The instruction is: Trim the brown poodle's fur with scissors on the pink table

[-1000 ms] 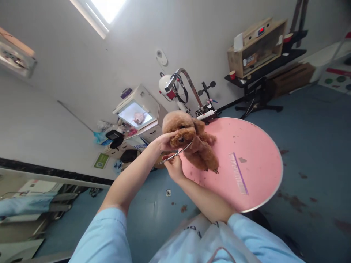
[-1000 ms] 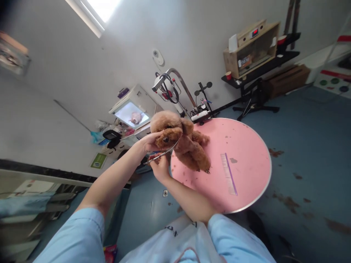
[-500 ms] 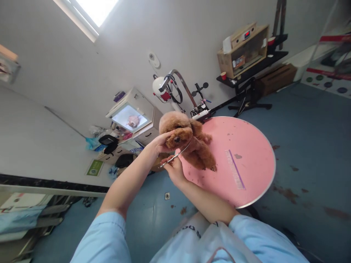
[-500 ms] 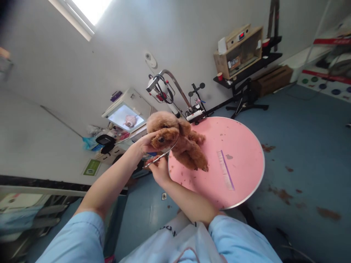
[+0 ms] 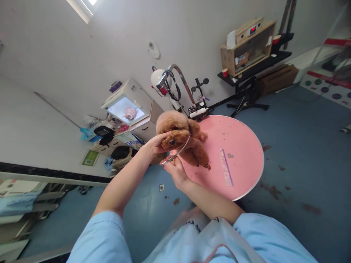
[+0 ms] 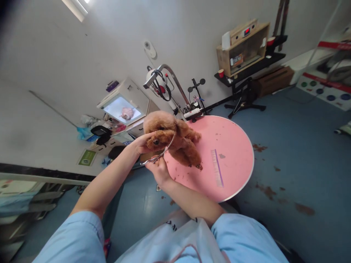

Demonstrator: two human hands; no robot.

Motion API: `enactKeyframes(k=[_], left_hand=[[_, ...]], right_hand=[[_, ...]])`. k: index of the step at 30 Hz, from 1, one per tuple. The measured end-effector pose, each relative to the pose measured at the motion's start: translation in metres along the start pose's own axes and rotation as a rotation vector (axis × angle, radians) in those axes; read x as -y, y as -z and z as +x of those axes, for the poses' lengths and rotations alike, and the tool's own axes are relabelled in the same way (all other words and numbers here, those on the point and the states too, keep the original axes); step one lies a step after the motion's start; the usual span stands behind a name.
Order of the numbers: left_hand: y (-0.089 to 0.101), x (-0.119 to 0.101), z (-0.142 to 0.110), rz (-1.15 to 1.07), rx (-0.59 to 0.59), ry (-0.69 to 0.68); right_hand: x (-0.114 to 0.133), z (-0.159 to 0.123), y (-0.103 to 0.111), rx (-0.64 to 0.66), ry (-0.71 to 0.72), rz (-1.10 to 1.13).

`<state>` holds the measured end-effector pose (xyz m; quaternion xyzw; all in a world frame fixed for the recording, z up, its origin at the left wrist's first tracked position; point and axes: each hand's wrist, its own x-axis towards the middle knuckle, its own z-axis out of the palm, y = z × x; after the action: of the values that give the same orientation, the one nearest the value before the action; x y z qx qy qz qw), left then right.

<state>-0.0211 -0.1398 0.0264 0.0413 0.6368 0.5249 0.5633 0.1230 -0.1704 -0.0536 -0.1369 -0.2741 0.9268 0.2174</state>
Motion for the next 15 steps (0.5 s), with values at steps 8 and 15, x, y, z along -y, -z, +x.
enactKeyframes(k=[8,15], left_hand=[[-0.004,0.005,-0.007,0.015,0.12,0.003],[0.001,0.006,-0.009,0.051,0.072,0.02]], right_hand=[[0.021,-0.009,0.006,0.035,-0.101,0.013],[0.031,-0.007,0.017,0.082,-0.119,-0.014]])
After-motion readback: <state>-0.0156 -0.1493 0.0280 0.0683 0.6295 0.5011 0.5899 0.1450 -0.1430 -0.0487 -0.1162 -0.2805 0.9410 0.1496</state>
